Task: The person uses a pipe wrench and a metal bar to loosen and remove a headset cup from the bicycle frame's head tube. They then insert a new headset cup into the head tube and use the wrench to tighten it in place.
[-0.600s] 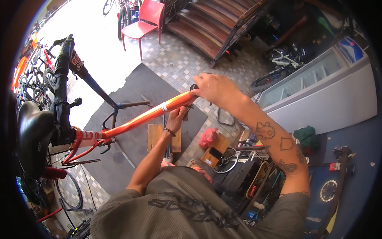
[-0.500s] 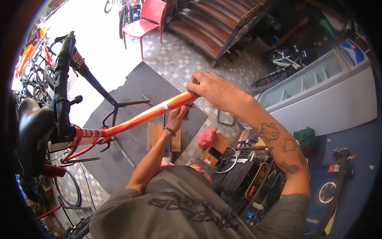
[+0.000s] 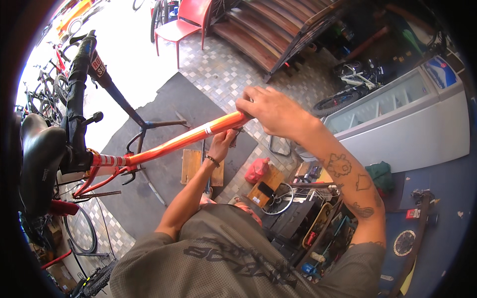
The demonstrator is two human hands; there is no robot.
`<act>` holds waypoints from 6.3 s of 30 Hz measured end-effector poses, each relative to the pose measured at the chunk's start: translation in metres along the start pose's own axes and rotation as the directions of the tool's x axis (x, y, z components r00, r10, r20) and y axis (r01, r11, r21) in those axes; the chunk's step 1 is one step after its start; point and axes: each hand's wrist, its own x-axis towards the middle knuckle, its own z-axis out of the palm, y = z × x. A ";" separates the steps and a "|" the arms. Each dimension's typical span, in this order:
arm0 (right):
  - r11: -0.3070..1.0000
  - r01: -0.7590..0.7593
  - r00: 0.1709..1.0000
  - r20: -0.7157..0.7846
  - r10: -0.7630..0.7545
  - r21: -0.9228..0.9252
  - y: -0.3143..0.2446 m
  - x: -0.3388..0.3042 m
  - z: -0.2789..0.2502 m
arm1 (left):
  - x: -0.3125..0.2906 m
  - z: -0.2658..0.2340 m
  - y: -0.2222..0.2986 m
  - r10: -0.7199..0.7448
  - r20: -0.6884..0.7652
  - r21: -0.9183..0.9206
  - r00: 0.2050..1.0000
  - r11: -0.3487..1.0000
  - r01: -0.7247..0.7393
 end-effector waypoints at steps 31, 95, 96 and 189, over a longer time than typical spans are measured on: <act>0.967 -0.250 0.953 0.194 0.235 0.056 0.000 0.007 -0.007 | -0.005 0.020 -0.003 0.020 -0.141 -0.063 0.990 0.998 -0.029; -0.961 -0.112 -0.975 0.157 0.155 0.253 -0.655 -0.725 0.288 | 0.073 -0.006 0.015 -0.225 -0.105 0.276 0.969 0.929 0.246; -0.955 -0.161 -0.969 0.144 0.201 0.251 -0.654 -0.730 0.288 | 0.071 -0.003 0.016 -0.233 -0.111 0.285 0.966 0.924 0.255; 0.721 -0.085 0.953 -0.154 0.260 0.688 0.032 -0.030 0.010 | -0.023 0.052 0.021 -0.111 -0.364 -0.156 0.925 0.986 0.057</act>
